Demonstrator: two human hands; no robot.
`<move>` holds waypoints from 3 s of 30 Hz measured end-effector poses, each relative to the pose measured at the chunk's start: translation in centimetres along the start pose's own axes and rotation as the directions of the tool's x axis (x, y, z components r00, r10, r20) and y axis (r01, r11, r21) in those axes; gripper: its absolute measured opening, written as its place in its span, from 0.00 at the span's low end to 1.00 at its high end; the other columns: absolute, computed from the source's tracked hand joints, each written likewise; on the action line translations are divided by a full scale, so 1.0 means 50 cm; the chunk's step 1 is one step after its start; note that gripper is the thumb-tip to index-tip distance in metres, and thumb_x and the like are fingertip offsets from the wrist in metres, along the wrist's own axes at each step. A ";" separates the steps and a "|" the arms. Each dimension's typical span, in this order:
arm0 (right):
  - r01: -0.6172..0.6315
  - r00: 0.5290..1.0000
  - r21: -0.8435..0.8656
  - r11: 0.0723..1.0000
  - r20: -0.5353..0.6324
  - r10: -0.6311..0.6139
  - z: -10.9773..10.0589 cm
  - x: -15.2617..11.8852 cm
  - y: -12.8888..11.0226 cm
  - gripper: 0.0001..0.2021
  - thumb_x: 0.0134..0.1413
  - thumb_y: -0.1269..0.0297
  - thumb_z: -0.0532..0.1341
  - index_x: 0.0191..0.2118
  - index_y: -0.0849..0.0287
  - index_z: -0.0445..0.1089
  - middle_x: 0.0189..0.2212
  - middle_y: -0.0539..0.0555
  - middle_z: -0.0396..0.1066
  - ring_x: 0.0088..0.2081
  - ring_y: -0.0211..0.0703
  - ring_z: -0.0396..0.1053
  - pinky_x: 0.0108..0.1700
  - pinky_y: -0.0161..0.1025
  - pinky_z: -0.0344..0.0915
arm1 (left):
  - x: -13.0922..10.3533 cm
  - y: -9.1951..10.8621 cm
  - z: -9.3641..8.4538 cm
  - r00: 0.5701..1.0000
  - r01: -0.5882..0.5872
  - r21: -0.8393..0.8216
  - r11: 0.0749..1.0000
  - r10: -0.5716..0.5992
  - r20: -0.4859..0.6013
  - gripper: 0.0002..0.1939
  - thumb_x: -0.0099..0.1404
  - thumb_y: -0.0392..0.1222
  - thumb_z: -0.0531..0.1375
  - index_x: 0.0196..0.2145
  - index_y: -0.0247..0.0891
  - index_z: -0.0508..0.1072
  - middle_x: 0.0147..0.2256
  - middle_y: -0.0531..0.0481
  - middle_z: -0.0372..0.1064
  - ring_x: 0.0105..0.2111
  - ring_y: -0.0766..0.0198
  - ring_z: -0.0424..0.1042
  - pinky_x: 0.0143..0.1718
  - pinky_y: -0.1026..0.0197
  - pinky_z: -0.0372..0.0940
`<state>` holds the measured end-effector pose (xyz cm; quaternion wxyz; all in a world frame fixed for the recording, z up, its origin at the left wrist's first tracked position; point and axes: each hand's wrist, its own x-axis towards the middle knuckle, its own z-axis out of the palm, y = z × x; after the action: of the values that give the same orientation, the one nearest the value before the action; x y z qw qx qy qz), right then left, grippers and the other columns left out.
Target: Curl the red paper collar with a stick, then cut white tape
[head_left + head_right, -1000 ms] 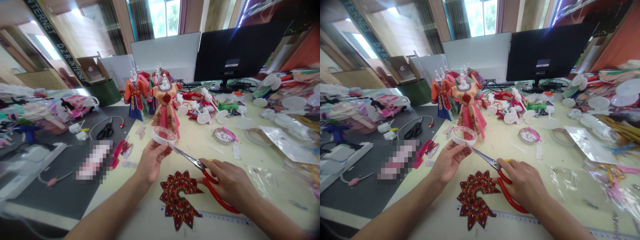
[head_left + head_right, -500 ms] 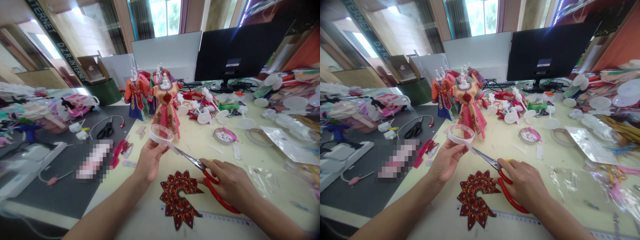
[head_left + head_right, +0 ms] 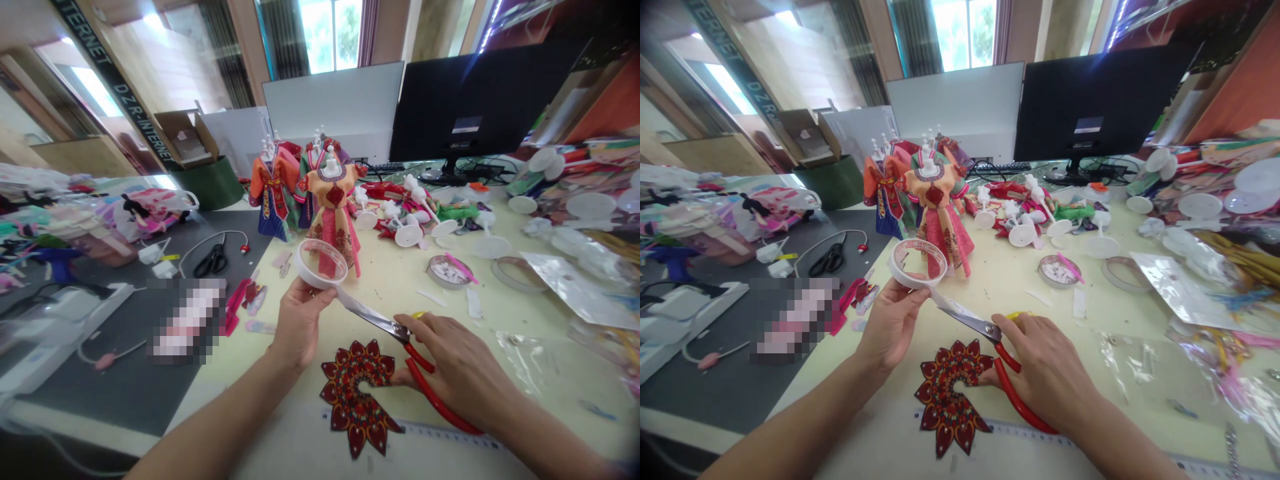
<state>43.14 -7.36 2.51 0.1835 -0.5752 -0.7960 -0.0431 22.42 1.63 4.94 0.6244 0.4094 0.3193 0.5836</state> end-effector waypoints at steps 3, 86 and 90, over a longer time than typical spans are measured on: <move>-0.016 1.000 -0.026 1.000 0.020 0.017 0.005 0.000 0.005 0.26 0.47 0.51 0.61 0.51 0.60 0.63 0.33 0.57 0.68 0.35 0.49 0.68 0.37 0.46 0.66 | 0.002 0.005 -0.001 0.998 -0.060 -0.010 0.998 0.060 -0.010 0.17 0.50 0.31 0.65 0.40 0.40 0.74 0.37 0.53 0.73 0.39 0.66 0.69 0.47 0.62 0.59; -0.176 0.972 0.162 0.971 0.186 0.145 -0.002 0.006 -0.005 0.23 0.48 0.53 0.60 0.50 0.54 0.61 0.32 0.54 0.69 0.37 0.50 0.68 0.35 0.44 0.63 | -0.011 -0.020 0.006 0.998 0.064 0.027 0.998 -0.063 -0.022 0.13 0.51 0.32 0.64 0.37 0.38 0.74 0.37 0.52 0.73 0.38 0.66 0.69 0.46 0.62 0.60; -0.153 0.979 0.168 0.974 0.161 0.126 -0.003 0.007 -0.005 0.23 0.49 0.53 0.60 0.50 0.55 0.62 0.32 0.54 0.69 0.36 0.50 0.68 0.34 0.43 0.63 | -0.016 -0.021 0.009 0.997 0.078 0.039 0.996 -0.077 -0.022 0.13 0.51 0.32 0.64 0.36 0.38 0.74 0.37 0.53 0.73 0.38 0.67 0.69 0.46 0.62 0.60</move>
<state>42.85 -7.18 2.81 0.1770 -0.6127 -0.7655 0.0852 23.21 0.78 4.13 0.6349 0.4030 0.3532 0.5565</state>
